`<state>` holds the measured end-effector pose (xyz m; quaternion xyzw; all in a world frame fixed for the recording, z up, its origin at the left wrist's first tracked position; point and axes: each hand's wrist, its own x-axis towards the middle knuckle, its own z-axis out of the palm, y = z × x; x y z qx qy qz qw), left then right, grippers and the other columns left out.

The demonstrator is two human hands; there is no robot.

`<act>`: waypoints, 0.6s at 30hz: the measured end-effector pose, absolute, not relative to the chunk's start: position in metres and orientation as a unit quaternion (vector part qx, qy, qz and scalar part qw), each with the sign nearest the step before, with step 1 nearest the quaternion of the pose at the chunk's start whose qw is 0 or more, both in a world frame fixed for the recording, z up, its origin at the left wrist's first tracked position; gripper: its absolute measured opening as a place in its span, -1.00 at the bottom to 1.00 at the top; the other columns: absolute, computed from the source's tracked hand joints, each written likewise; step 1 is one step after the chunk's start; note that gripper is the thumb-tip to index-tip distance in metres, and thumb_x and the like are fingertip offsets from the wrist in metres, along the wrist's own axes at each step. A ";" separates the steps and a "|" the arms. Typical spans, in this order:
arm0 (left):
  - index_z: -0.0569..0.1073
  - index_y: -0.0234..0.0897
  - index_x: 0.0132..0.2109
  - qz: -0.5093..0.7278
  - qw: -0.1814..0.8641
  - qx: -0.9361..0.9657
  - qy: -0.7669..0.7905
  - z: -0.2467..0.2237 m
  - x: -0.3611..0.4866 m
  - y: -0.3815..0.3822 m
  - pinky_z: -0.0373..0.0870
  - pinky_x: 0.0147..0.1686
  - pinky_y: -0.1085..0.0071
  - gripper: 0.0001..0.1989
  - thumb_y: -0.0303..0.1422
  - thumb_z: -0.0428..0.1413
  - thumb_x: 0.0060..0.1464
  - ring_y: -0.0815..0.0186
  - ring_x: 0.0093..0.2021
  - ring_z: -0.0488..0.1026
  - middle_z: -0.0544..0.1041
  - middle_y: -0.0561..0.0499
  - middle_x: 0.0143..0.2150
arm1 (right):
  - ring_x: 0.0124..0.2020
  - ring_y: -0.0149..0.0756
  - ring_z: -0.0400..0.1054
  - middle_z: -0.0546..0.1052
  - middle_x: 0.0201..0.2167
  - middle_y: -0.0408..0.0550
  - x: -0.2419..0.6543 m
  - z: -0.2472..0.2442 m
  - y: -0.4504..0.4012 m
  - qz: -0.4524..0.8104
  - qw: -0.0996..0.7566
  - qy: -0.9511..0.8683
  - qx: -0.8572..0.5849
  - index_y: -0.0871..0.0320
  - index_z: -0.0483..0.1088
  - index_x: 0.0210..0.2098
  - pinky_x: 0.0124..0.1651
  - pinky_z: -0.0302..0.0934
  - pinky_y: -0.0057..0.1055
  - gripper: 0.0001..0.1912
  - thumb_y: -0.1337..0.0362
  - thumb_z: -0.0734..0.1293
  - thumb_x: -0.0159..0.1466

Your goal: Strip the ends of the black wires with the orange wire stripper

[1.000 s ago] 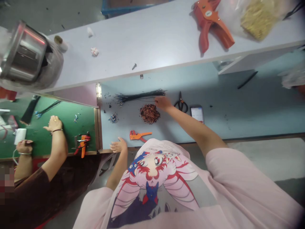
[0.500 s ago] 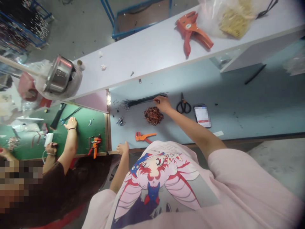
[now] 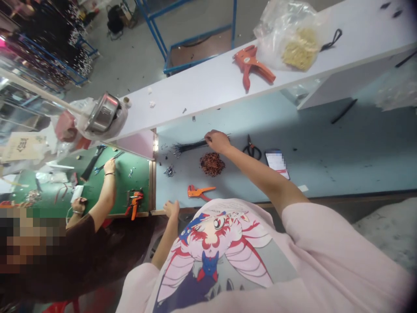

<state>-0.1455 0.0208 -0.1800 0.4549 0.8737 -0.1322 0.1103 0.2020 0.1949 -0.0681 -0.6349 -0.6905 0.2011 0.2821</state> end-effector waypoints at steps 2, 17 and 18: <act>0.33 -0.33 0.06 -0.129 0.113 0.440 0.881 -0.179 -0.145 0.020 0.41 -0.08 0.16 -0.64 -0.25 0.05 0.17 0.23 -0.04 0.40 0.38 -0.12 0.03 | -0.20 -0.38 0.28 0.48 -0.16 0.04 0.205 -0.066 0.192 0.209 0.284 -0.680 -0.643 0.31 0.47 -0.18 -0.15 0.03 -0.48 -0.68 0.29 0.14 0.29; 0.35 -0.36 0.04 0.195 0.307 0.367 0.856 -0.163 -0.080 0.089 0.41 -0.07 0.17 -0.64 -0.24 0.05 0.16 0.20 -0.04 0.40 0.39 -0.11 0.02 | -0.24 -0.14 0.45 0.58 -0.25 0.13 0.228 -0.092 0.175 0.185 0.237 -0.750 -0.589 0.24 0.49 -0.22 -0.17 0.21 -0.34 -0.69 0.27 0.15 0.24; 0.35 -0.37 0.03 0.208 0.335 0.370 0.841 -0.163 -0.068 0.106 0.41 -0.08 0.18 -0.65 -0.25 0.06 0.16 0.22 -0.05 0.40 0.40 -0.12 0.01 | -0.25 -0.14 0.46 0.58 -0.24 0.11 0.228 -0.094 0.173 0.185 0.243 -0.751 -0.585 0.21 0.49 -0.22 -0.17 0.22 -0.34 -0.68 0.25 0.14 0.24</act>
